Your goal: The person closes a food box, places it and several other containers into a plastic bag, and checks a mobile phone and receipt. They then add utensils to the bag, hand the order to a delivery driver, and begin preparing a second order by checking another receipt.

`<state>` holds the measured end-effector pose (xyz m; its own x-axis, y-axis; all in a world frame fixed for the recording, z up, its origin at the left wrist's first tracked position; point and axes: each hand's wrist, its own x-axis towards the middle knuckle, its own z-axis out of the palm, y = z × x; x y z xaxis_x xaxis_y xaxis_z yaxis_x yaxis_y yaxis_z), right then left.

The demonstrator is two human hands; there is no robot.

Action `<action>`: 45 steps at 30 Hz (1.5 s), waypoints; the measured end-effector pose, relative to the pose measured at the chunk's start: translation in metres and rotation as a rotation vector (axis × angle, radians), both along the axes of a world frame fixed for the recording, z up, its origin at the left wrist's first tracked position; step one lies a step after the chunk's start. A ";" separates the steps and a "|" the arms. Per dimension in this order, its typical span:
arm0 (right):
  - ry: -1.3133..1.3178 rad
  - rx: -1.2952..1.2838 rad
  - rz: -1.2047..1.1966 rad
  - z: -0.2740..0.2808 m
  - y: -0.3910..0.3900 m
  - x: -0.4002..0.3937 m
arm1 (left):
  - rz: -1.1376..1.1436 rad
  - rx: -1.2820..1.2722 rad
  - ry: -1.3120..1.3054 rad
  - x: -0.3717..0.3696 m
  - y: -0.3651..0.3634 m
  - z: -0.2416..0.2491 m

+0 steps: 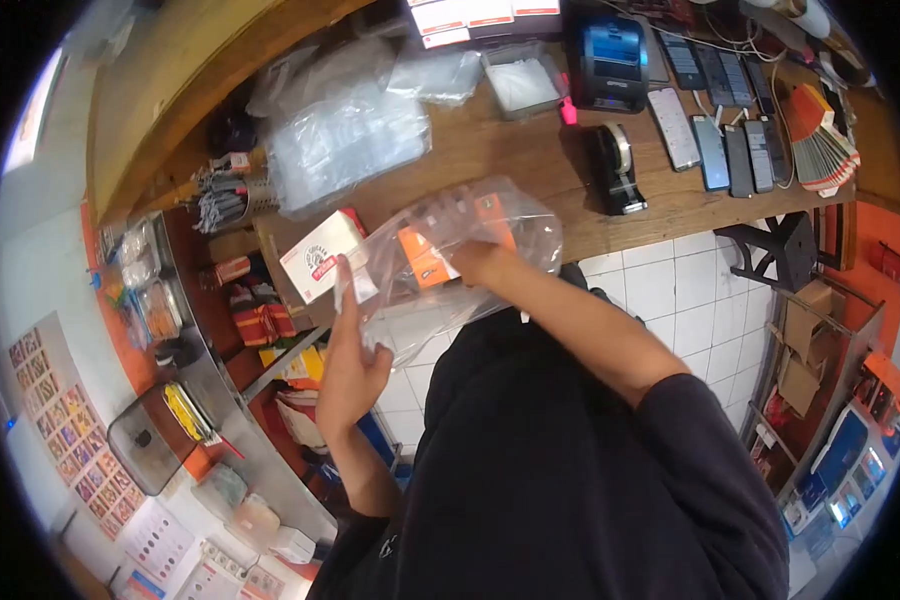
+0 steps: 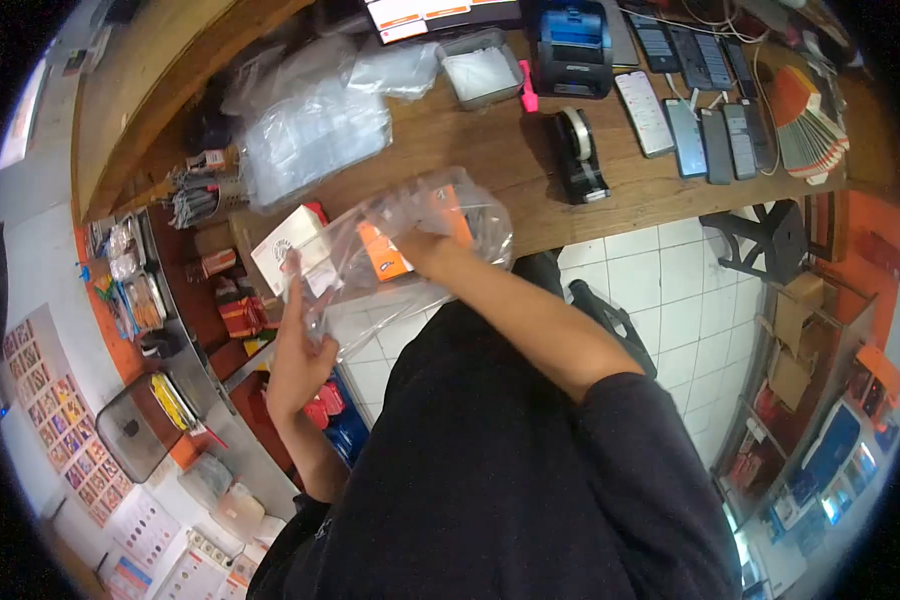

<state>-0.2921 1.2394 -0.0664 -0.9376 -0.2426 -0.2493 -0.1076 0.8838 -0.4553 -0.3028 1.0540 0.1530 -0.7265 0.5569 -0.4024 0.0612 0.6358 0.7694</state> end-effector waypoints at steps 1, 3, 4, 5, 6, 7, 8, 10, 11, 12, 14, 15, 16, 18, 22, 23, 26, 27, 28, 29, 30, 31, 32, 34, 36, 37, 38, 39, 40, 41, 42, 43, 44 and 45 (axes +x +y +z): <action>-0.039 -0.154 -0.015 0.027 0.012 0.000 | -0.022 0.010 0.044 -0.001 0.001 -0.005; -0.121 -0.277 -0.029 0.070 0.031 0.010 | -0.070 -0.052 0.161 -0.003 0.000 -0.008; -0.176 -0.250 -0.011 0.088 0.039 0.013 | -0.054 -0.077 0.130 -0.004 -0.002 -0.008; -0.240 -0.154 0.031 0.106 0.049 0.019 | -0.041 -0.101 0.091 -0.004 -0.004 -0.009; -0.397 -0.047 0.063 0.126 0.060 0.018 | -0.034 -0.122 0.047 -0.004 -0.004 -0.010; -0.299 0.195 0.226 0.124 0.067 0.026 | -0.023 -0.169 0.087 -0.004 -0.001 -0.008; -0.195 0.431 0.382 0.124 0.074 0.037 | -0.016 -0.171 0.082 -0.005 -0.001 -0.008; -0.087 0.698 0.522 0.135 0.073 0.044 | -0.020 -0.174 0.078 -0.007 0.000 -0.010; -0.094 0.734 0.507 0.159 0.070 0.037 | -0.023 -0.181 0.126 -0.007 -0.001 -0.014; -0.094 0.775 0.487 0.177 0.069 0.031 | -0.018 -0.174 0.127 -0.009 -0.001 -0.012; 0.010 0.838 0.497 0.184 0.067 0.031 | -0.007 -0.161 0.138 -0.016 0.002 0.001; 0.121 0.875 0.503 0.189 0.067 0.038 | 0.000 -0.204 0.137 -0.017 0.003 0.006; 0.233 0.913 0.510 0.194 0.066 0.043 | 0.010 -0.246 0.138 -0.017 0.003 0.010; 0.212 0.841 0.425 0.200 0.056 0.050 | 0.020 -0.312 0.164 -0.012 -0.001 0.014; 0.262 0.055 0.349 0.214 0.058 0.040 | 0.041 -0.325 0.256 -0.007 -0.012 0.017; 0.410 -0.124 0.236 0.218 0.059 0.041 | 0.046 -0.311 0.273 -0.011 -0.014 0.016; 0.540 0.242 -0.152 0.228 0.064 0.032 | 0.020 -0.151 0.121 -0.021 -0.015 0.020; 0.482 0.340 -0.252 0.222 0.071 0.029 | 0.036 -0.086 0.144 -0.021 -0.015 0.017; 0.271 0.182 -0.343 0.220 0.083 0.034 | 0.046 -0.054 0.111 -0.023 -0.014 0.016; 0.059 0.022 -0.432 0.219 0.099 0.042 | 0.053 -0.023 0.077 -0.025 -0.014 0.016; -0.150 -0.139 -0.513 0.218 0.109 0.045 | 0.062 0.010 0.045 -0.029 -0.013 0.017; -0.183 -0.309 -0.636 0.222 0.111 0.045 | 0.045 0.058 0.041 -0.032 -0.014 0.019; -0.217 -0.482 -0.754 0.232 0.111 0.045 | 0.030 0.103 0.036 -0.036 -0.016 0.023; -0.201 -0.753 -0.892 0.241 0.109 0.047 | 0.056 0.161 0.030 -0.041 -0.015 0.032; -0.092 -0.952 -0.928 0.245 0.105 0.047 | 0.137 0.185 0.037 -0.043 -0.012 0.040; -0.143 -0.926 -0.962 0.253 0.102 0.046 | 0.142 0.197 0.033 -0.047 -0.010 0.040; -0.127 -0.921 -0.928 0.252 0.101 0.047 | 0.149 0.210 0.028 -0.050 -0.008 0.039; -0.114 -0.913 -0.896 0.252 0.100 0.049 | 0.157 0.225 0.019 -0.052 -0.008 0.037; -0.101 -0.902 -0.865 0.252 0.101 0.052 | 0.130 0.269 0.016 -0.054 -0.008 0.035; -0.128 -0.917 -0.866 0.253 0.103 0.053 | 0.100 0.315 0.012 -0.057 -0.011 0.031; -0.131 -0.914 -0.837 0.256 0.105 0.055 | 0.070 0.359 0.006 -0.059 -0.014 0.027; -0.131 -0.913 -0.806 0.257 0.109 0.058 | 0.136 0.344 -0.027 -0.068 -0.018 0.023; -0.133 -0.918 -0.776 0.257 0.112 0.060 | 0.201 0.325 -0.060 -0.085 -0.022 0.018; -0.144 -0.897 -0.765 0.256 0.114 0.063 | 0.267 0.299 -0.096 -0.105 -0.027 0.009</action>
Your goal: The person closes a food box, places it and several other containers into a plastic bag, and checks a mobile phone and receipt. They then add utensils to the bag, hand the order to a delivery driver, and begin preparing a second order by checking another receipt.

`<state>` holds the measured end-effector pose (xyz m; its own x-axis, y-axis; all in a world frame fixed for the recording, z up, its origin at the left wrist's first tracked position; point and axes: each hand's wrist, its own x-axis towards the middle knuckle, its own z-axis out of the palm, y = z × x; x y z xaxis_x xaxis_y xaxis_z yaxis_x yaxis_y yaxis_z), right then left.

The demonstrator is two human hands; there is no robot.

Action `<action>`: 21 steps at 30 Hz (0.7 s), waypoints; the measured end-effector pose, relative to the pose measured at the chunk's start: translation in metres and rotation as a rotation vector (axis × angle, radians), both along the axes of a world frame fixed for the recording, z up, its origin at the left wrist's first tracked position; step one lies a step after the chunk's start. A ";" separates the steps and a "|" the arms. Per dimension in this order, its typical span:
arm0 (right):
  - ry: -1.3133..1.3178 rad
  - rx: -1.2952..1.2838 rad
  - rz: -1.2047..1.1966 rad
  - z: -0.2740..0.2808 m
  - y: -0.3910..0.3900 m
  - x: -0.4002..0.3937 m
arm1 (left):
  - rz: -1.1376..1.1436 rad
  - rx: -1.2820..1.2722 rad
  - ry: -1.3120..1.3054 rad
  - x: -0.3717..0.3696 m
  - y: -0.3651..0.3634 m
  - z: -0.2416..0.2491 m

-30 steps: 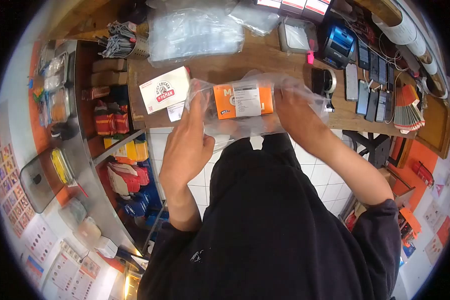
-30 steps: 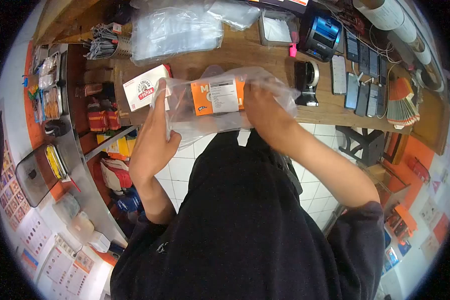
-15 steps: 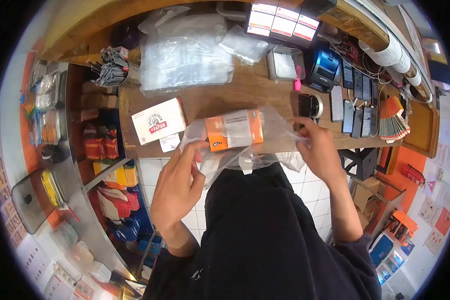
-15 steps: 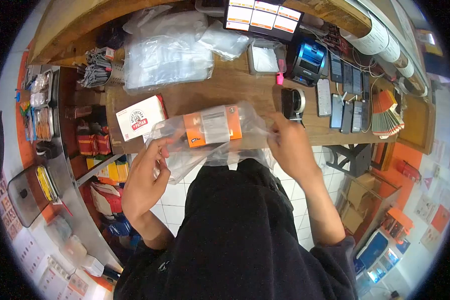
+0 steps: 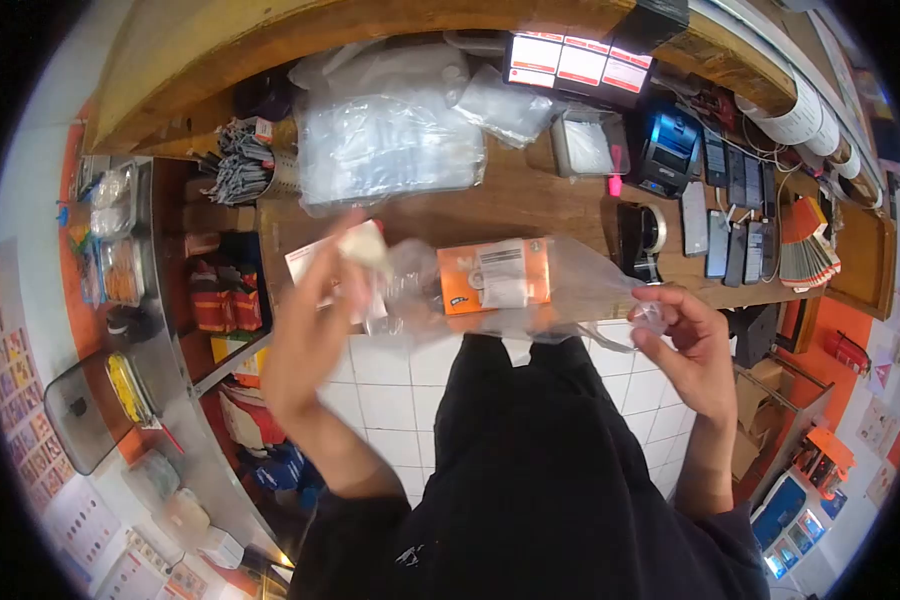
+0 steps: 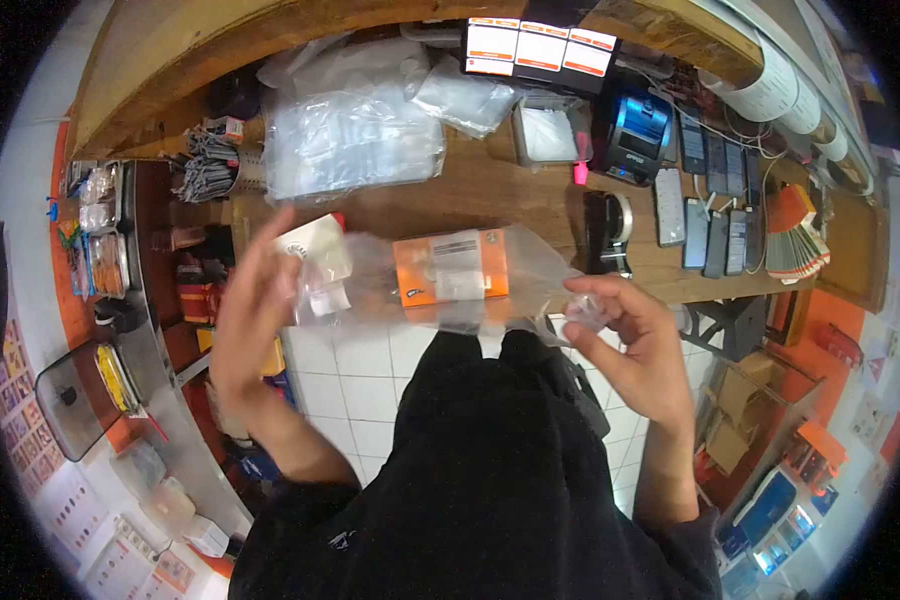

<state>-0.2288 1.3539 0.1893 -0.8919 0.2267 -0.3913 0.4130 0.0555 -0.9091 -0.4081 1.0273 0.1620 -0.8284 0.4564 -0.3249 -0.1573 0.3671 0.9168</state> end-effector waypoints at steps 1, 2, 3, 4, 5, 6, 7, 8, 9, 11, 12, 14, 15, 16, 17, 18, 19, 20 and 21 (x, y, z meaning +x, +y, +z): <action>-0.017 -0.017 -0.016 -0.002 0.002 0.004 | -0.020 -0.112 0.241 -0.034 -0.001 -0.030; -0.029 -0.029 -0.028 -0.004 0.004 0.006 | 0.022 -0.209 0.263 -0.070 0.006 -0.056; -0.040 -0.036 -0.042 -0.004 0.004 0.007 | 0.018 -0.244 0.524 -0.101 0.020 -0.090; -0.061 0.000 -0.042 -0.004 0.003 0.008 | -0.033 -0.173 0.512 -0.137 0.029 -0.136; -0.059 0.019 -0.050 -0.002 0.002 0.010 | -0.129 -0.227 0.640 -0.159 0.046 -0.163; -0.064 0.039 -0.063 0.000 0.000 0.013 | -0.231 -0.278 0.764 -0.171 0.068 -0.179; -0.074 0.056 -0.080 0.001 -0.001 0.018 | -0.283 -0.264 0.787 -0.172 0.090 -0.183; -0.099 0.066 -0.084 0.003 -0.001 0.023 | -0.339 -0.251 0.805 -0.171 0.111 -0.187; -0.128 0.073 -0.091 0.003 0.000 0.028 | -0.340 -0.232 0.878 -0.174 0.131 -0.198; -0.183 0.090 -0.121 0.002 -0.001 0.044 | -0.342 -0.198 1.010 -0.181 0.164 -0.228; -0.201 0.101 -0.139 -0.001 -0.002 0.052 | -0.318 -0.170 1.086 -0.192 0.178 -0.233; -0.251 0.101 -0.188 -0.011 -0.002 0.070 | -0.192 -0.117 1.197 -0.237 0.211 -0.253; -0.284 0.087 -0.212 -0.017 -0.003 0.077 | -0.099 -0.092 1.218 -0.258 0.223 -0.268; -0.313 0.079 -0.241 -0.022 -0.004 0.083 | -0.096 -0.179 1.158 -0.272 0.236 -0.264; -0.341 0.073 -0.273 -0.026 -0.005 0.088 | -0.094 -0.262 1.097 -0.284 0.252 -0.250; -0.368 0.117 -0.279 -0.030 -0.007 0.091 | -0.193 -0.347 1.090 -0.289 0.265 -0.233; -0.382 0.118 -0.284 -0.034 -0.008 0.091 | -0.285 -0.432 1.086 -0.288 0.273 -0.207; -0.396 0.117 -0.286 -0.036 -0.009 0.092 | -0.376 -0.520 1.080 -0.287 0.278 -0.198; -0.411 0.113 -0.285 -0.037 -0.011 0.092 | -0.337 -0.302 0.936 -0.296 0.283 -0.213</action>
<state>-0.1363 1.3428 0.1518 -0.5656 0.4996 -0.6561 0.7483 -0.0235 -0.6630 -0.7038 1.3107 -0.0512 -0.6528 0.7173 0.2434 0.7231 0.4945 0.4823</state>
